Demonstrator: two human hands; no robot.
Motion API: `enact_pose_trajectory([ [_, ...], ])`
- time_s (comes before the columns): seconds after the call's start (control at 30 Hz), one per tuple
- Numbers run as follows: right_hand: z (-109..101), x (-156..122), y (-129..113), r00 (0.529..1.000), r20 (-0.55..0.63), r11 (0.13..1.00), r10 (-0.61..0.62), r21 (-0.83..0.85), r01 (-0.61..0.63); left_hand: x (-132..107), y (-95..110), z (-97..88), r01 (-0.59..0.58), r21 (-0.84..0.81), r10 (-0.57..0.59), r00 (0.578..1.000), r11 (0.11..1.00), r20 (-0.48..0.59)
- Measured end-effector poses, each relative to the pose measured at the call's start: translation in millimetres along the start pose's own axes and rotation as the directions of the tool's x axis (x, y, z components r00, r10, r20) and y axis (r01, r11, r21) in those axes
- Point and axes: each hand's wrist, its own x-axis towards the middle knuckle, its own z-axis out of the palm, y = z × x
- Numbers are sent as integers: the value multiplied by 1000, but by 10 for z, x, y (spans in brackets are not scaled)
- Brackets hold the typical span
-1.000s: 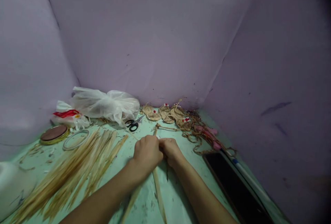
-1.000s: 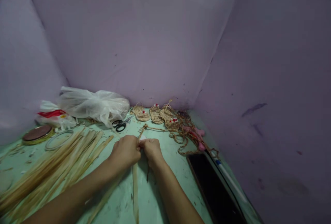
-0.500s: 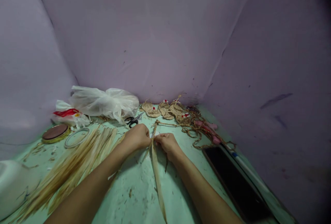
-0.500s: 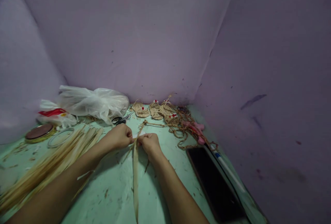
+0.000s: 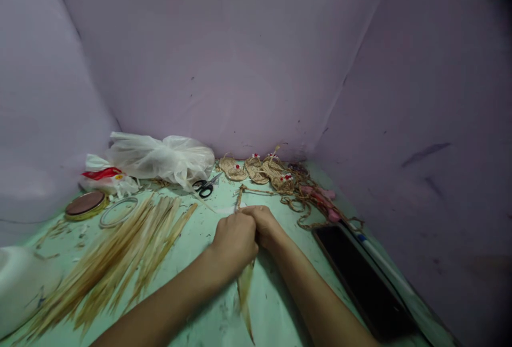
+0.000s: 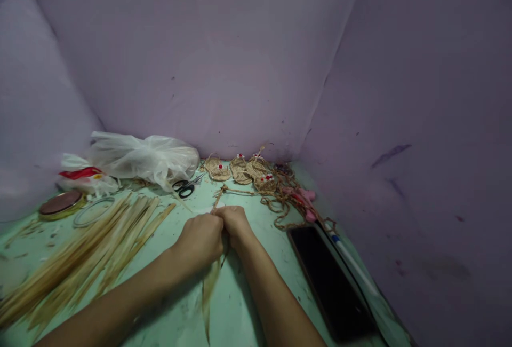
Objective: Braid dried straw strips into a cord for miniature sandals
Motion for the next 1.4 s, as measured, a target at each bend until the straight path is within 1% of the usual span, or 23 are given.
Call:
enact_pose_trajectory([
  [0.07,-1,-6,-19,998,51,997,25,67,-29,60,-98,-58,-57,-94,57,998,994,-7],
  [0.1,-1,-10,-32,997,66,995,51,85,-56,112,-177,-96,-46,-167,44,999,985,-15],
  [0.13,-3,-13,-45,994,72,992,80,90,-86,170,-261,-133,-19,-233,-3,996,972,-93],
  [0.17,-5,-16,-57,992,73,990,108,83,-114,226,-339,-165,33,-317,-90,982,948,-168],
  [0.2,-8,-17,-66,989,72,989,128,70,-133,274,-402,-184,90,-438,-169,975,895,-146],
  [0.23,-11,-17,-70,988,72,988,138,59,-143,313,-447,-188,151,-557,-224,972,817,-65],
  [0.27,-15,-15,-70,988,78,989,134,57,-139,342,-472,-174,211,-660,-240,970,721,49],
  [0.33,-23,-4,-58,989,110,992,101,65,-109,381,-482,-101,310,-789,-146,950,531,275],
  [0.4,-33,20,-32,987,145,995,69,55,-78,414,-480,0,357,-845,-28,926,398,377],
  [0.47,-45,56,6,989,146,999,38,8,-40,452,-500,85,393,-858,30,904,331,426],
  [0.53,-58,101,51,994,107,996,-19,-90,29,487,-541,129,403,-855,42,898,325,439],
  [0.6,-74,138,94,990,68,961,-122,-242,135,504,-576,135,387,-840,-4,909,381,417],
  [0.63,-82,148,110,981,67,922,-179,-337,192,504,-586,130,385,-820,-45,913,423,405],
  [0.67,-89,150,120,967,83,865,-239,-434,251,500,-589,122,392,-793,-92,913,466,397],
  [0.73,-98,126,121,919,152,701,-363,-605,377,486,-584,110,417,-737,-170,905,531,390],
  [0.83,-95,44,81,847,248,447,-470,-761,471,465,-558,112,410,-734,-186,910,541,372],
  [0.9,-90,-11,41,843,257,351,-474,-822,448,455,-528,123,380,-769,-187,925,514,332],
  [0.97,-98,-48,-5,863,238,308,-446,-864,397,443,-486,135,336,-801,-197,942,496,273],
  [1.07,-131,-76,-91,907,187,332,-376,-887,321,421,-416,145,300,-813,-219,951,500,216],
  [1.17,-148,-105,-179,952,100,384,-291,-899,212,401,-363,144,310,-801,-245,947,513,210],
  [1.23,-124,-143,-220,967,67,382,-244,-911,159,391,-344,139,317,-793,-258,944,521,207],
  [1.3,-72,-200,-247,969,80,341,-232,-927,158,388,-342,135,333,-794,-266,938,508,223],
  [1.4,35,-308,-274,956,91,214,-280,-965,155,406,-388,140,374,-798,-243,926,472,290],
])
